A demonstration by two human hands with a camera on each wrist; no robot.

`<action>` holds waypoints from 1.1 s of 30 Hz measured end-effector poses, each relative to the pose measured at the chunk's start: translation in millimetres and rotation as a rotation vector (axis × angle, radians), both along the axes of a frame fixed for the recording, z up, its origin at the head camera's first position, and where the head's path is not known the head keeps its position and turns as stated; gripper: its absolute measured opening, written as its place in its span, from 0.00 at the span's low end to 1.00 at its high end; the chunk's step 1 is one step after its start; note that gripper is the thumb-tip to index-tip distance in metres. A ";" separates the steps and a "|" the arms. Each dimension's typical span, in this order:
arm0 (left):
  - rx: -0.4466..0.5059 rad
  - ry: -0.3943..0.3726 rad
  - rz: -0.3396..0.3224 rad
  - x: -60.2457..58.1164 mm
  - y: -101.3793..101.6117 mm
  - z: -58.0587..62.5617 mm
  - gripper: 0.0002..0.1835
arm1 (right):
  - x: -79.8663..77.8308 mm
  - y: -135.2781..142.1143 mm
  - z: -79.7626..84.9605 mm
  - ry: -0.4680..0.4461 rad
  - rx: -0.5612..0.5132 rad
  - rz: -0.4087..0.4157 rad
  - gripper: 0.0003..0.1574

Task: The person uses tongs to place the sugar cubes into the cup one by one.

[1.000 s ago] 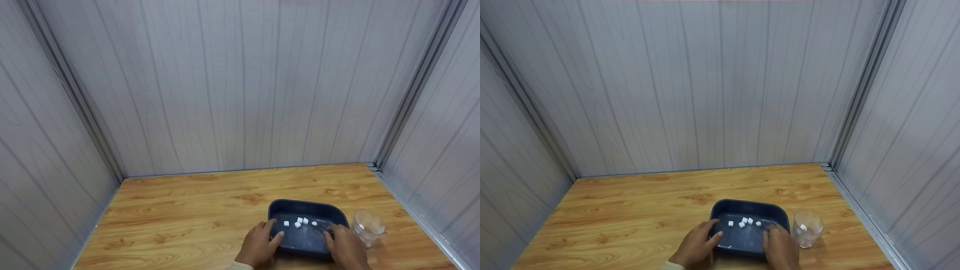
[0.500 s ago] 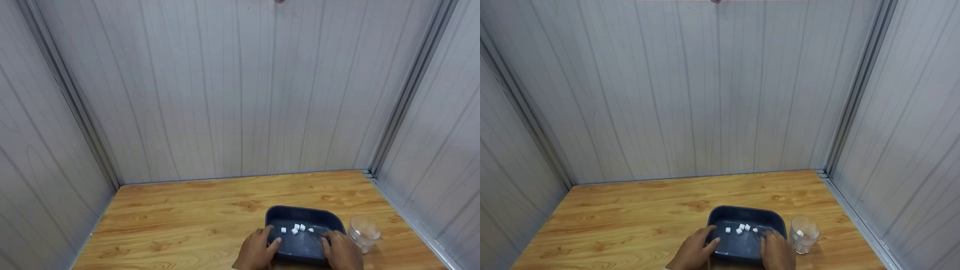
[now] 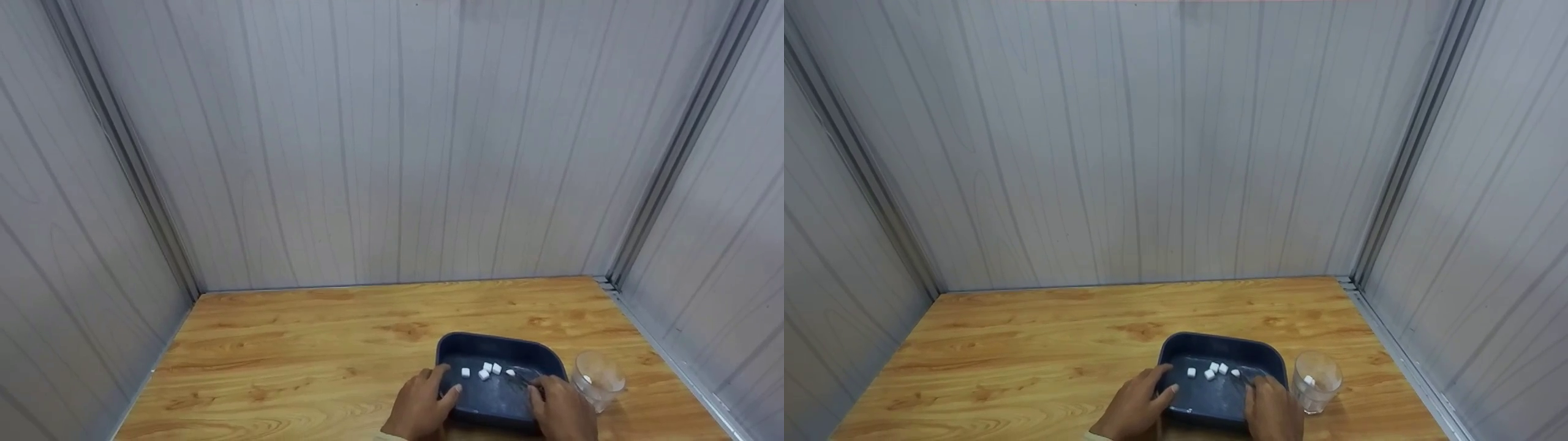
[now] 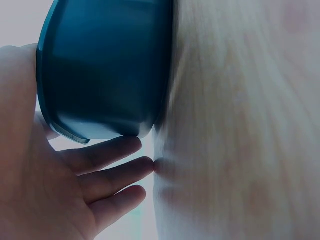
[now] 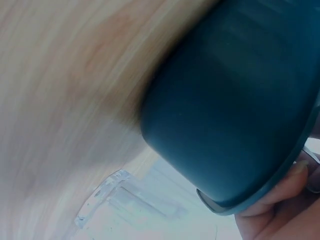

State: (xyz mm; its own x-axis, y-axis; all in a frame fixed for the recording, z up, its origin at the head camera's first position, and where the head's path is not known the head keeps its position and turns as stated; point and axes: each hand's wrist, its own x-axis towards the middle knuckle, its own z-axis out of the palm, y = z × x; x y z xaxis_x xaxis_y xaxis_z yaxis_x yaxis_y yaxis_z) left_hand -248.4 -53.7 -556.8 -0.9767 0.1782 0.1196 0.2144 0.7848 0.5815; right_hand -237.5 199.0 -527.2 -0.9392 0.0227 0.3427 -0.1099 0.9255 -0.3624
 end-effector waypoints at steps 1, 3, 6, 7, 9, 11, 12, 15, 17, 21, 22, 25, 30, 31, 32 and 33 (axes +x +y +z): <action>0.001 0.002 0.002 0.5 -0.1 -0.5 0.29 | 0.5 0.0 -0.4 -0.001 0.002 0.003 0.06; 0.003 -0.002 0.004 1.7 -0.5 -1.9 0.30 | 1.6 -0.1 -1.5 0.002 0.006 0.009 0.06; 0.006 -0.005 0.000 0.2 0.1 -0.8 0.30 | 1.8 1.2 -1.2 0.015 0.000 0.010 0.06; 0.009 -0.010 0.000 0.0 0.2 -0.5 0.30 | 1.8 1.6 -1.1 0.017 -0.001 0.012 0.06; 0.012 -0.010 -0.001 -0.6 0.0 -0.1 0.30 | 1.4 1.8 -0.7 0.025 -0.007 0.012 0.06; 0.019 -0.006 -0.004 -0.1 -0.6 -0.5 0.31 | 1.5 1.8 -0.1 0.033 -0.007 0.014 0.06; 0.020 -0.002 -0.010 0.1 -1.0 -0.6 0.32 | 1.7 1.8 0.1 0.036 -0.006 0.015 0.06; 0.024 -0.004 -0.027 0.4 -1.8 -0.3 0.35 | 2.6 2.1 0.8 0.044 -0.009 0.013 0.05; 0.023 -0.004 -0.035 0.0 -1.7 0.2 0.37 | 3.2 2.2 2.0 0.047 -0.006 0.011 0.05; 0.011 0.008 -0.021 -0.5 -0.2 -1.1 0.37 | 5.1 2.3 2.7 0.042 -0.007 0.000 0.05; 0.011 0.011 -0.017 -0.7 0.0 -1.5 0.36 | 5.2 2.2 2.9 0.040 -0.008 -0.002 0.05; 0.012 -0.002 -0.012 -0.9 0.0 -2.4 0.35 | 6.0 2.4 2.6 0.040 -0.016 -0.005 0.05; 0.021 -0.030 -0.017 -1.5 -1.1 -2.2 0.33 | 5.4 3.4 1.8 0.065 -0.031 0.002 0.04; 0.021 -0.030 -0.016 -1.8 -1.2 -1.9 0.33 | 5.0 3.7 2.0 0.068 -0.035 0.004 0.04; 0.020 -0.024 -0.014 -2.1 -1.2 -1.4 0.33 | 4.3 3.9 2.4 0.071 -0.037 0.005 0.03; 0.017 -0.017 -0.011 -2.7 -1.0 -0.7 0.33 | 3.6 4.1 3.0 0.073 -0.040 0.006 0.03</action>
State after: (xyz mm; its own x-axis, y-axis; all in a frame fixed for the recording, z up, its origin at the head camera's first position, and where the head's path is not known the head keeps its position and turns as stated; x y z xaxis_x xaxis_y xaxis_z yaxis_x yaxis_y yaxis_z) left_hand -251.1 -54.7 -557.5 -0.9766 0.1869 0.1061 0.2128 0.7723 0.5985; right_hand -233.9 203.1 -524.2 -0.9120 0.0322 0.4089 -0.1426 0.9098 -0.3897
